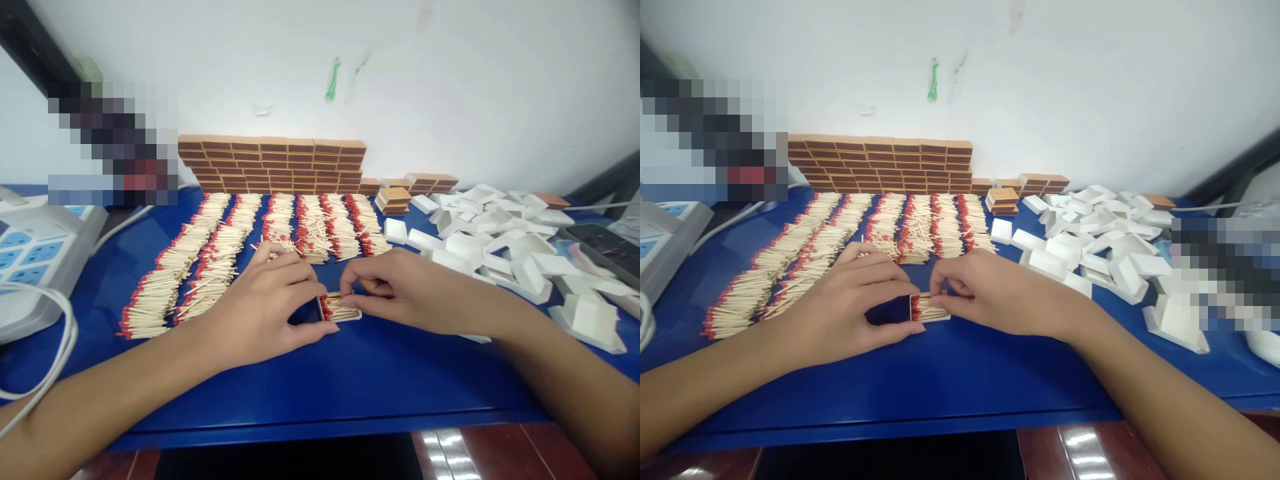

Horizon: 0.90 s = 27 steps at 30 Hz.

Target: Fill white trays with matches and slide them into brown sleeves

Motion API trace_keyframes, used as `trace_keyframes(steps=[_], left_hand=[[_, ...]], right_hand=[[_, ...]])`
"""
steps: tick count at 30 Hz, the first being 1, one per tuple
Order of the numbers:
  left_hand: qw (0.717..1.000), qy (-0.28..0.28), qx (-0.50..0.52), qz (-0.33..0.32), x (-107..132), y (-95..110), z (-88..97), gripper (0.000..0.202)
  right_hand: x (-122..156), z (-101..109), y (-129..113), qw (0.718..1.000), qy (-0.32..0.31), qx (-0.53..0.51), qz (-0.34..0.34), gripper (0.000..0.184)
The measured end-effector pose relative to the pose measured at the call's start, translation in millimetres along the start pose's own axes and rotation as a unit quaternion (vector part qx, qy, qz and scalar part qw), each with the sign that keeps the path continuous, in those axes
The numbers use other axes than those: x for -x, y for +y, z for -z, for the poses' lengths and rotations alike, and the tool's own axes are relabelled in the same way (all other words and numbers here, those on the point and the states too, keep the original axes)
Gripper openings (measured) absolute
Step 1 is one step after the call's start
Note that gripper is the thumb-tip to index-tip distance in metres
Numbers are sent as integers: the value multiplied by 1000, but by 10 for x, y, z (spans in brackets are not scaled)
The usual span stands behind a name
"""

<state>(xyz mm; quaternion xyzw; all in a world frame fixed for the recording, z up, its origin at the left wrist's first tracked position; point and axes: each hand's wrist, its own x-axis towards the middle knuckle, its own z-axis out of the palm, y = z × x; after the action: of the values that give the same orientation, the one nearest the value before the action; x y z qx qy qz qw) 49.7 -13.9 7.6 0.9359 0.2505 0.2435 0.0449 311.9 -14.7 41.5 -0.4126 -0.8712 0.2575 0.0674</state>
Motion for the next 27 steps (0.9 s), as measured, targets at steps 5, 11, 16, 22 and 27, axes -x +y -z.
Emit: trace_keyframes(steps=[5, 11, 16, 22, 27], left_hand=[[1000, -2, 1, 2, 16, 0, -4, 30], [1000, 2, 0, -1, 9, 13, -11, 29], [1000, 2, 1, -1, 1, 12, -1, 29], [1000, 3, 0, -1, 2, -1, -10, 30], [1000, 0, 3, 0, 1, -1, -19, 31]], right_hand=[[-21, -7, -9, 1000, 4, 11, -6, 20], [1, 28, -15, 1000, -11, 4, -8, 20], [-3, -5, -18, 1000, 2, 7, -8, 27], [16, 0, 26, 1000, -18, 23, -10, 26], [35, 23, 39, 999, -36, 8, -14, 24]])
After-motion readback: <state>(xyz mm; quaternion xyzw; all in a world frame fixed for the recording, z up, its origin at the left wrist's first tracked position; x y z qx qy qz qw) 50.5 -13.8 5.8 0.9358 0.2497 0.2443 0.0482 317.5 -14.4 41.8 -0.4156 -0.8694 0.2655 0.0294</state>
